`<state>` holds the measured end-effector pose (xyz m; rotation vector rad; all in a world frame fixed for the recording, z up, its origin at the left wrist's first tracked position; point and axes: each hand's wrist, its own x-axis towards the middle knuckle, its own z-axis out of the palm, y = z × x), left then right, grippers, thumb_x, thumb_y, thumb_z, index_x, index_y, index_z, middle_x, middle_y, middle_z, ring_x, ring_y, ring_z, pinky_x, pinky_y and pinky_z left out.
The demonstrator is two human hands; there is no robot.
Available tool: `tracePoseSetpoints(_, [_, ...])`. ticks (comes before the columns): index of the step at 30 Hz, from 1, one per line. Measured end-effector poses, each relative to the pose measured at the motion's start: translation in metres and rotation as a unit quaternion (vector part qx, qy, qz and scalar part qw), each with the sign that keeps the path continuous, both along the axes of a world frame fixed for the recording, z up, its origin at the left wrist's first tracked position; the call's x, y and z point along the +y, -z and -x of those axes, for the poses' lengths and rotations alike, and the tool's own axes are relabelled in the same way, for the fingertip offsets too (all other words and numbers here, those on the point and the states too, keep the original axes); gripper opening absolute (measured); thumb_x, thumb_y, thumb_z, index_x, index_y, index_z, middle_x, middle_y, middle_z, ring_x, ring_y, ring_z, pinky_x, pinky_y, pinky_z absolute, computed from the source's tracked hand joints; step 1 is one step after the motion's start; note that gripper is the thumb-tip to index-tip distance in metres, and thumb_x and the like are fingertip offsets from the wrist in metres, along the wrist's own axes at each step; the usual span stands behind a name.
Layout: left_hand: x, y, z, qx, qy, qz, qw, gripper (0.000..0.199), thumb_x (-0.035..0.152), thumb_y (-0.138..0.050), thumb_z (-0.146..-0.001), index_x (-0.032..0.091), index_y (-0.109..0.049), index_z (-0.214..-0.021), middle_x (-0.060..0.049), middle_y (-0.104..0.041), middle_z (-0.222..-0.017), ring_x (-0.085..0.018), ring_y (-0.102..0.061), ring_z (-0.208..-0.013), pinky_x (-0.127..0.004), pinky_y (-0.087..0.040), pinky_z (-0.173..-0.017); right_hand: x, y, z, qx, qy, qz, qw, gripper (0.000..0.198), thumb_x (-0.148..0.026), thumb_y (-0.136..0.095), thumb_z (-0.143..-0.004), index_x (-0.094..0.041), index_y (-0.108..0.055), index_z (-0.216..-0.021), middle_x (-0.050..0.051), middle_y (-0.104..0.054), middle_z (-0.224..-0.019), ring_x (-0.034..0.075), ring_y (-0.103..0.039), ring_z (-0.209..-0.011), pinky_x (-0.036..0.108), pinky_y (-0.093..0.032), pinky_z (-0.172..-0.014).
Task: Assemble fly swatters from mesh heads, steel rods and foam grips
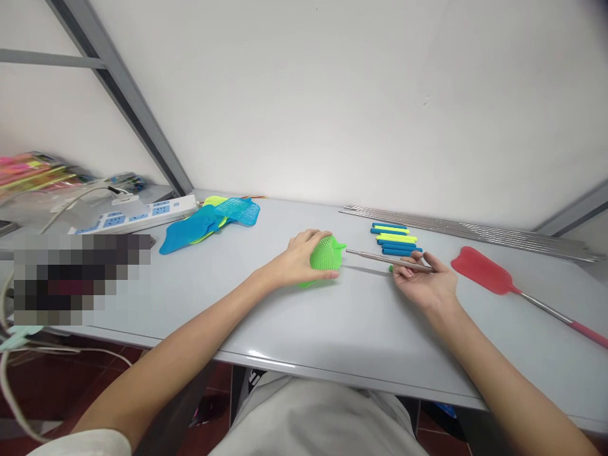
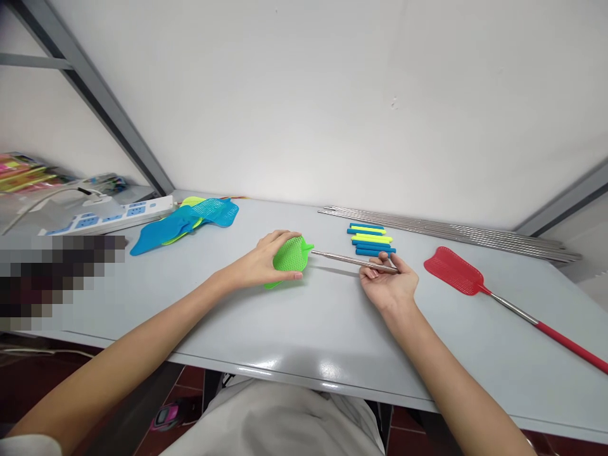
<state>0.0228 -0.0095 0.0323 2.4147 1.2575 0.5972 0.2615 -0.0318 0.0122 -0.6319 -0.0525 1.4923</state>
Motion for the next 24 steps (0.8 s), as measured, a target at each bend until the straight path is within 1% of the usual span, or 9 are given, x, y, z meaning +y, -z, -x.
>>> tracePoseSetpoints(5, [-0.0033, -0.0024, -0.0021, -0.055, 0.029, -0.003, 0.998, 0.070, 0.051, -0.054, -0.058, 0.025, -0.028, -0.118, -0.005, -0.032, -0.116, -0.022, -0.031, -0.108, -0.034, -0.026, -0.091, 0.0024, -0.0039, -0.0068, 0.029, 0.025, 0.007, 0.999, 0.005, -0.017, -0.031, -0.071, -0.019, -0.033, -0.067, -0.004, -0.034, -0.050, 0.007, -0.032, -0.037, 0.021, -0.029, -0.033])
tracePoseSetpoints(9, [-0.0045, -0.0040, -0.0037, -0.086, 0.039, -0.029, 0.995, 0.072, 0.048, -0.057, -0.056, 0.024, -0.028, -0.117, -0.005, -0.033, -0.115, -0.021, -0.030, -0.109, -0.033, -0.025, -0.093, 0.0040, -0.0037, -0.0096, 0.032, 0.043, 0.010, 0.998, 0.006, -0.016, -0.030, -0.071, -0.019, -0.033, -0.068, -0.004, -0.035, -0.051, 0.007, -0.032, -0.037, 0.021, -0.029, -0.033])
tracePoseSetpoints(12, [-0.0048, -0.0041, -0.0050, -0.110, 0.023, -0.055, 0.992, 0.073, 0.047, -0.059, -0.055, 0.023, -0.027, -0.117, -0.006, -0.033, -0.115, -0.021, -0.032, -0.108, -0.034, -0.027, -0.092, 0.0046, -0.0022, -0.0098, 0.020, 0.038, 0.009, 0.999, 0.007, -0.015, -0.029, -0.072, -0.019, -0.033, -0.067, -0.004, -0.035, -0.052, 0.007, -0.033, -0.037, 0.021, -0.029, -0.033])
tracePoseSetpoints(15, [-0.0050, -0.0038, -0.0058, -0.127, 0.002, -0.078, 0.989, 0.079, 0.048, -0.060, -0.054, 0.022, -0.023, -0.119, -0.008, -0.030, -0.116, -0.021, -0.030, -0.108, -0.035, -0.027, -0.092, 0.0044, -0.0018, -0.0083, 0.021, 0.034, 0.015, 0.999, 0.007, -0.015, -0.029, -0.071, -0.019, -0.032, -0.068, -0.004, -0.036, -0.053, 0.007, -0.032, -0.036, 0.021, -0.029, -0.032])
tracePoseSetpoints(18, [-0.0051, -0.0040, -0.0056, -0.107, 0.000, -0.095, 0.990, 0.081, 0.048, -0.059, -0.055, 0.022, -0.020, -0.121, -0.009, -0.026, -0.116, -0.022, -0.027, -0.110, -0.037, -0.024, -0.093, 0.0034, -0.0032, -0.0054, 0.041, 0.035, 0.016, 0.998, 0.006, -0.014, -0.030, -0.071, -0.019, -0.032, -0.070, -0.004, -0.039, -0.055, 0.006, -0.031, -0.037, 0.021, -0.028, -0.032])
tracePoseSetpoints(24, [-0.0022, -0.0012, -0.0039, -0.051, -0.004, -0.126, 0.991, 0.083, 0.046, -0.059, -0.057, 0.023, -0.016, -0.124, -0.009, -0.024, -0.116, -0.024, -0.024, -0.110, -0.040, -0.020, -0.093, 0.0013, -0.0058, -0.0024, 0.046, 0.014, -0.011, 0.999, 0.005, -0.014, -0.032, -0.072, -0.019, -0.033, -0.070, -0.003, -0.042, -0.057, 0.006, -0.034, -0.039, 0.020, -0.030, -0.033])
